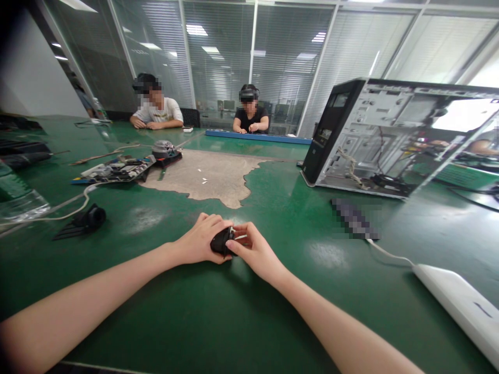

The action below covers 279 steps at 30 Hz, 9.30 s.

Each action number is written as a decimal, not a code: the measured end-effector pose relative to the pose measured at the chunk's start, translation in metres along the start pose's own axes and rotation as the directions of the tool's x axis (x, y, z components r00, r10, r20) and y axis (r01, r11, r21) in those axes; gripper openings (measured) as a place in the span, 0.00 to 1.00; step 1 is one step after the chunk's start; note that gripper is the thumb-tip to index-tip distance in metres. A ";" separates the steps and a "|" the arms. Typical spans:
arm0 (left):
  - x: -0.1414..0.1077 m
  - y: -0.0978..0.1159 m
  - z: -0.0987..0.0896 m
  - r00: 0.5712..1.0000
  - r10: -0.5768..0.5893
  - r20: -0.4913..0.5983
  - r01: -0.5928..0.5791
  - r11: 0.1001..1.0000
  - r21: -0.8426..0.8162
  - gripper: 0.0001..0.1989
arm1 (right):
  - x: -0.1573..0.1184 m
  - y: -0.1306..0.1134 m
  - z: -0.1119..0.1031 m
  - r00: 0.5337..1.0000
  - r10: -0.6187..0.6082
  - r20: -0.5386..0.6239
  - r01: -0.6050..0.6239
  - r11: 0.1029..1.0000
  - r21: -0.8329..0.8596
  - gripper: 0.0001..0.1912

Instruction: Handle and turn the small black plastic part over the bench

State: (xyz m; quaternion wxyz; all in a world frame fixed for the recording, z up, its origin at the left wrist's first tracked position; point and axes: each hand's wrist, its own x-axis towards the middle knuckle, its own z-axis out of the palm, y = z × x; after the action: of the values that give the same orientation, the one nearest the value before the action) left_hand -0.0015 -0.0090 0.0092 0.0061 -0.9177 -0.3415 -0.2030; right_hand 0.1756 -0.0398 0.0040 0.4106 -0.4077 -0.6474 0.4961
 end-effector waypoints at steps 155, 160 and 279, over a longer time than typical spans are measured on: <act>0.000 -0.001 0.001 1.000 0.007 0.002 -0.007 1.000 0.005 0.30 | 0.002 -0.002 -0.002 1.000 0.017 0.013 -0.016 0.999 -0.032 0.12; -0.001 -0.001 0.002 1.000 -0.004 -0.002 0.004 1.000 -0.001 0.30 | -0.002 -0.006 -0.002 0.997 -0.010 0.073 0.013 0.999 -0.031 0.13; 0.001 0.001 -0.001 1.000 0.010 -0.001 -0.010 1.000 -0.003 0.30 | -0.004 -0.007 -0.002 0.999 -0.037 0.029 0.036 0.999 0.019 0.11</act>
State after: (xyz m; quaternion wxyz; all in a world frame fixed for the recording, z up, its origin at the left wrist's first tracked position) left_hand -0.0006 -0.0099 0.0109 0.0059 -0.9192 -0.3367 -0.2040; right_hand 0.1783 -0.0440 0.0109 0.4138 -0.3848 -0.6559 0.5004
